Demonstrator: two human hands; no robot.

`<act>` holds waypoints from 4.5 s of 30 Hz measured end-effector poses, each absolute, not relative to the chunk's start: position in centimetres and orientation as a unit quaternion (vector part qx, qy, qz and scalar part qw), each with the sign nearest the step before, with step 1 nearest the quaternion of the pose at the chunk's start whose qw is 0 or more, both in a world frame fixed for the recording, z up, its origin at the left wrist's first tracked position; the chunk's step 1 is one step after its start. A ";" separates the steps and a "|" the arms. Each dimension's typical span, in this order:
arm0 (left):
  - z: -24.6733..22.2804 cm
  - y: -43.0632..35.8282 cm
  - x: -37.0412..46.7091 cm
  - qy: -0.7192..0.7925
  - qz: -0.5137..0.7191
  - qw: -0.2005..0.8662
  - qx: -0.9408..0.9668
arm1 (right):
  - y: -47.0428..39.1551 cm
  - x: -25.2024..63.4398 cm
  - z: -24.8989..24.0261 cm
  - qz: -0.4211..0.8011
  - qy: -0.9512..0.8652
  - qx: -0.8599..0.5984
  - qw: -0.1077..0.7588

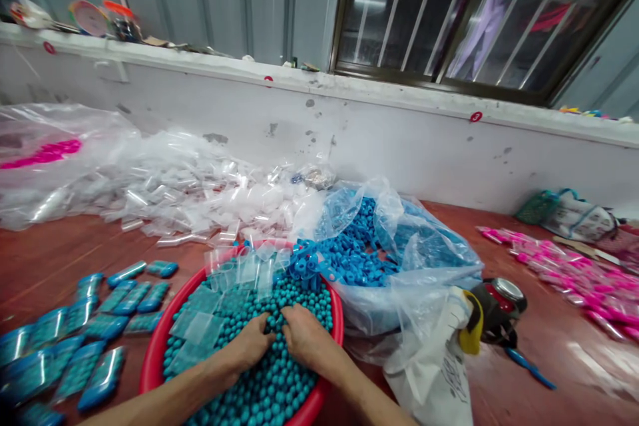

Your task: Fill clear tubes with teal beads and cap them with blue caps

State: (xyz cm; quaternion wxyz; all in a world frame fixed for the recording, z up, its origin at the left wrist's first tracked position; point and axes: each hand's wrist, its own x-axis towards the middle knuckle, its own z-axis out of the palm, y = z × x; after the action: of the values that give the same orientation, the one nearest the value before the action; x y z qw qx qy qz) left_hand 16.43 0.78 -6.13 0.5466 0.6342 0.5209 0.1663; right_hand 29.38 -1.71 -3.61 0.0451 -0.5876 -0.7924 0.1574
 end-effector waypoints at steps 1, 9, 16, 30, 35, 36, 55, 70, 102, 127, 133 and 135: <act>-6.3 0.8 16.3 0.516 0.182 0.570 0.613 | -1.8 29.4 -3.3 0.158 -0.797 -0.581 0.051; -6.7 0.7 15.7 0.508 0.283 0.680 0.447 | 1.5 31.7 -0.2 -0.132 -0.693 -0.702 0.093; -5.2 -0.4 14.5 0.482 0.295 0.703 0.432 | 1.5 32.5 -1.6 -0.145 -0.713 -0.680 0.092; -5.5 0.3 13.8 0.534 0.238 0.633 0.508 | -2.6 31.6 -3.2 0.217 -0.811 -0.519 0.160; -5.7 -0.1 13.5 0.516 0.237 0.607 0.556 | -1.8 31.7 -3.6 0.246 -0.752 -0.564 0.237; -5.7 -0.2 13.5 0.516 0.237 0.588 0.576 | -1.7 31.7 -3.6 0.234 -0.759 -0.560 0.236; -3.4 0.2 13.2 0.530 0.211 0.672 0.471 | -1.9 31.9 -2.9 -0.097 -0.908 -0.406 -0.013; -4.0 -0.2 12.0 0.399 0.364 0.744 0.394 | -1.0 30.4 -4.4 -0.063 -0.868 -0.492 0.029; -4.7 -1.2 12.4 0.453 0.281 0.687 0.494 | -1.6 29.8 -2.4 0.564 -0.577 -0.523 0.275; -3.9 -1.9 12.5 0.341 0.366 0.763 0.410 | -3.0 28.1 -0.7 0.268 -0.750 -0.510 0.324; -4.0 -1.9 12.5 0.410 0.376 0.698 0.451 | -2.9 28.1 -0.7 0.243 -0.816 -0.445 0.278; -3.9 -1.8 12.4 0.428 0.374 0.681 0.462 | -2.7 28.2 -0.7 0.251 -0.825 -0.427 0.272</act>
State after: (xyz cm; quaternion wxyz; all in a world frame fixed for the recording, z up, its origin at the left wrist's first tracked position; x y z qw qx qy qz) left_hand 12.41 -1.84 -3.88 0.6813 0.4617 0.4280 0.3735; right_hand 28.24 -2.72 -0.69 0.2716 -0.4270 -0.8250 0.2514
